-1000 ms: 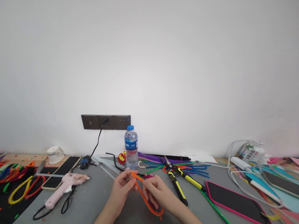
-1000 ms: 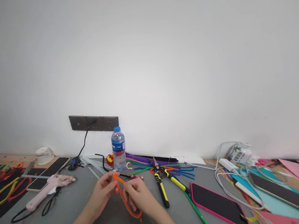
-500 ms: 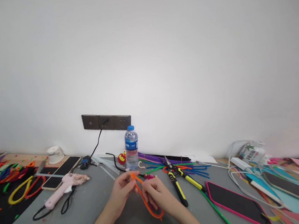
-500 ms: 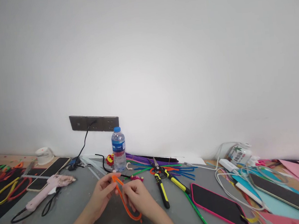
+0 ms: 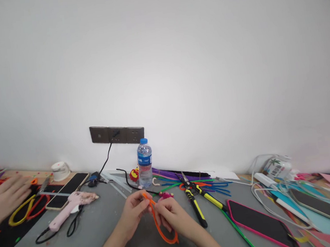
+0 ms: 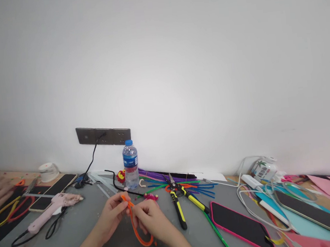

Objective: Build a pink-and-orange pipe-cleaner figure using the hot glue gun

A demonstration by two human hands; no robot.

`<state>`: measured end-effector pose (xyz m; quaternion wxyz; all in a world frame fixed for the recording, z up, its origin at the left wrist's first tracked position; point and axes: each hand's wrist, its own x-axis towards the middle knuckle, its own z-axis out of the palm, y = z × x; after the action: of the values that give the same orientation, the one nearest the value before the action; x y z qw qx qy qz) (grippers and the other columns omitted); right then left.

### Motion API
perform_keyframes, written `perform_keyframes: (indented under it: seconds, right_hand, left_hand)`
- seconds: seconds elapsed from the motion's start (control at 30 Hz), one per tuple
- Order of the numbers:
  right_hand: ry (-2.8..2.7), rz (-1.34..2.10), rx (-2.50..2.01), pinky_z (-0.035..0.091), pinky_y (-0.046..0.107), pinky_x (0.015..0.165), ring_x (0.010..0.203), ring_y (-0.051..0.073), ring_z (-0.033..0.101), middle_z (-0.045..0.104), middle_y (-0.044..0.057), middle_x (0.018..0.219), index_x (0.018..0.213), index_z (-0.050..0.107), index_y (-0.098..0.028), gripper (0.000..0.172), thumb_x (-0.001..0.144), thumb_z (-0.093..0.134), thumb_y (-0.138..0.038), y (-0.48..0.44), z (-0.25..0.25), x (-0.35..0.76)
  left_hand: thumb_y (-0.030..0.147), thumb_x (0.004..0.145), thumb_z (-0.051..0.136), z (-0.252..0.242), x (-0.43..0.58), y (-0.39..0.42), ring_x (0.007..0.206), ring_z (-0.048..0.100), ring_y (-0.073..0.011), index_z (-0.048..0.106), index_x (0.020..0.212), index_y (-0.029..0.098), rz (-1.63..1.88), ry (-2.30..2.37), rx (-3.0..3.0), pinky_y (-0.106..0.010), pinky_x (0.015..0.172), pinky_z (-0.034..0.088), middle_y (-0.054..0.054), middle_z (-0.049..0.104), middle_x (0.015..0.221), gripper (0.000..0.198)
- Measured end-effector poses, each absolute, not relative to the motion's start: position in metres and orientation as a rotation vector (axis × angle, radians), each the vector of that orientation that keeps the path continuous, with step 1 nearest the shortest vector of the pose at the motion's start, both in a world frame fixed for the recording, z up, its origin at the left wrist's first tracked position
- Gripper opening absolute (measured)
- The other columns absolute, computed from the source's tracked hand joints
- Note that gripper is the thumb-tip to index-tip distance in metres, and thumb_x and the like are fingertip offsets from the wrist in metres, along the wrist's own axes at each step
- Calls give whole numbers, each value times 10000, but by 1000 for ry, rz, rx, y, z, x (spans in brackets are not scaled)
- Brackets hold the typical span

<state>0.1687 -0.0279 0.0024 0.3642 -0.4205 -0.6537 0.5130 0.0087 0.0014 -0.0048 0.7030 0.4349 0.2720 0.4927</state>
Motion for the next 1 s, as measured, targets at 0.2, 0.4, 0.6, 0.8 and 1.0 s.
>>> perform_keyframes:
  seconds: [0.2,0.4,0.6,0.8,1.0]
  right_hand:
    - [-1731,1317,-1057,254,173,389,328,59,334,376,-68,353,515,518,-165,512,930,430,-452,-31,5,169]
    - [-1730,1286,-993,284,196,446,436,79,380,420,-51,475,577,523,-164,481,909,456,-505,-31,8,168]
    - [-1502,1321,-847,416,258,627,687,149,537,609,53,818,577,494,-167,475,859,519,-549,-24,10,168]
    - [-1173,1243,-825,476,286,666,749,167,590,632,86,1127,742,598,-190,298,793,652,-478,-17,7,175]
    - [-1067,1255,-638,536,351,703,999,266,620,608,86,1259,830,678,-230,195,755,722,-404,-16,15,189]
  left_hand:
    - [330,639,814,-3,10,0,518,517,-74,682,686,140,1082,615,940,-169,522,411,23,594,578,235]
    - [354,667,802,-11,10,4,494,506,-53,664,715,144,1140,634,878,-147,502,427,38,593,581,256]
    - [249,651,821,-10,5,20,530,601,-75,623,704,143,1318,705,626,-145,521,522,34,630,611,231]
    - [69,767,694,-4,1,25,568,672,-83,610,717,140,1301,777,490,-122,534,552,11,678,613,120]
    - [249,642,835,-8,6,15,582,670,-96,612,710,141,1006,713,702,-127,522,530,16,672,612,257]
